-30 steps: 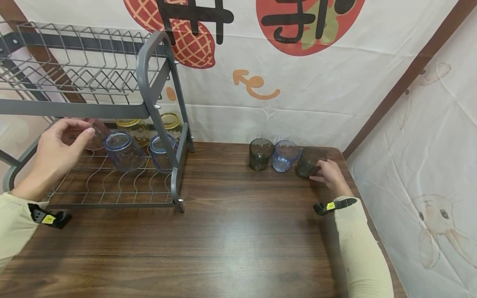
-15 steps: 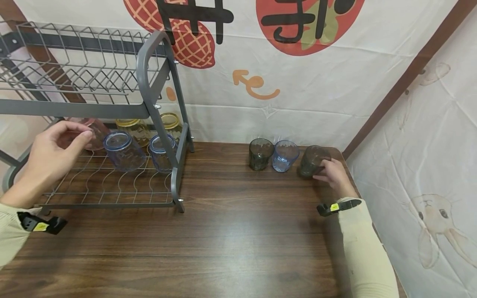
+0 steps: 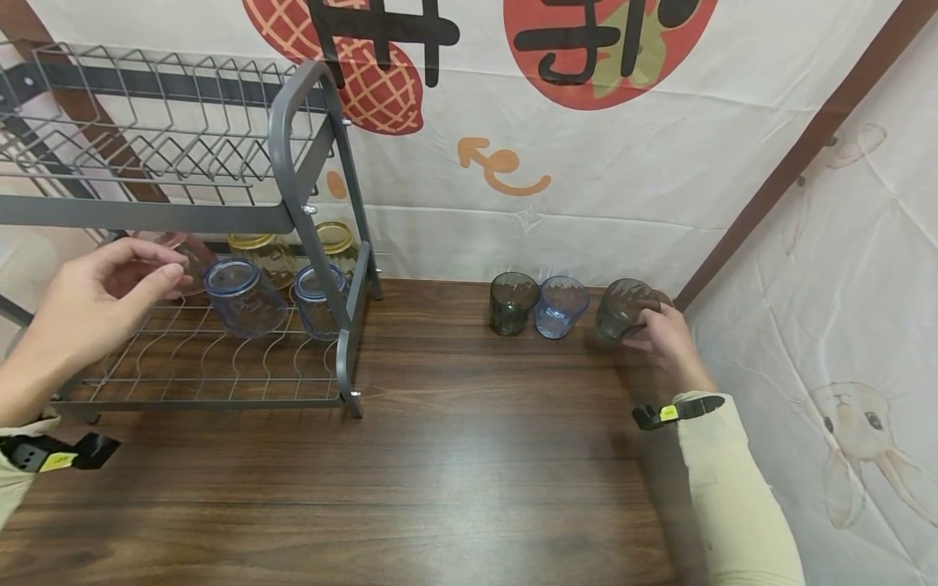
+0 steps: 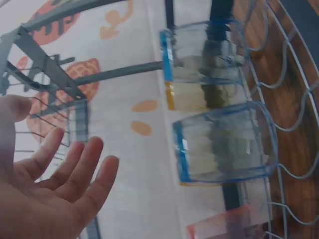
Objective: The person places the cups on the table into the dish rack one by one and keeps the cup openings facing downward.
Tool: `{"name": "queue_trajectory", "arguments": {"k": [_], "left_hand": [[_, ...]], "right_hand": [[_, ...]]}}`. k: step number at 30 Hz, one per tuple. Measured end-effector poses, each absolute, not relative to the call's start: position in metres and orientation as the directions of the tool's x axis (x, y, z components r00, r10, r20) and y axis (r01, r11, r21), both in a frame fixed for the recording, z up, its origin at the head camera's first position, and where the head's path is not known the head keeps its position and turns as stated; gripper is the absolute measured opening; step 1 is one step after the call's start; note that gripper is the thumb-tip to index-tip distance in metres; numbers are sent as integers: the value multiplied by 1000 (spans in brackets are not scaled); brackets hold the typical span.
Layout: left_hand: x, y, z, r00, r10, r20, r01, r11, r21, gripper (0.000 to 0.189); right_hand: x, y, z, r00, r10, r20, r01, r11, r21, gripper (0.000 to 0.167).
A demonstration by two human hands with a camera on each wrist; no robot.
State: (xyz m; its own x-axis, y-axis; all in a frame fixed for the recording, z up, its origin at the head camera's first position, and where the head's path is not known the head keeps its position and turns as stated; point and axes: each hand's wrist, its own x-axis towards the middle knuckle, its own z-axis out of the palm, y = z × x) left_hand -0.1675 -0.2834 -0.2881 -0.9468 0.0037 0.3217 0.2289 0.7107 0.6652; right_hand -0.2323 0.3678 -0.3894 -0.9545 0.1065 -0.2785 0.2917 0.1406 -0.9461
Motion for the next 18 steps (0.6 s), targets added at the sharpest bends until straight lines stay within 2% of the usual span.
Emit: {"name": "queue_trajectory", "arguments": {"k": [7,14,18], "left_hand": [[-157,-272,-279,-940,76,333,280,729,625,23],[-150,-255,-275,-907,144,395,387,655,649,19],[-146,-248,-273,-908,166,385,396,641,658,16]], "right_hand": [[-227,361,-377,-968,102,-228,244,186,-952,61],[-223,348,-366,-979,110,-170,185,146,-972,57],[-220,343,-361,-981,132,-142,164,173,-971,55]]}}
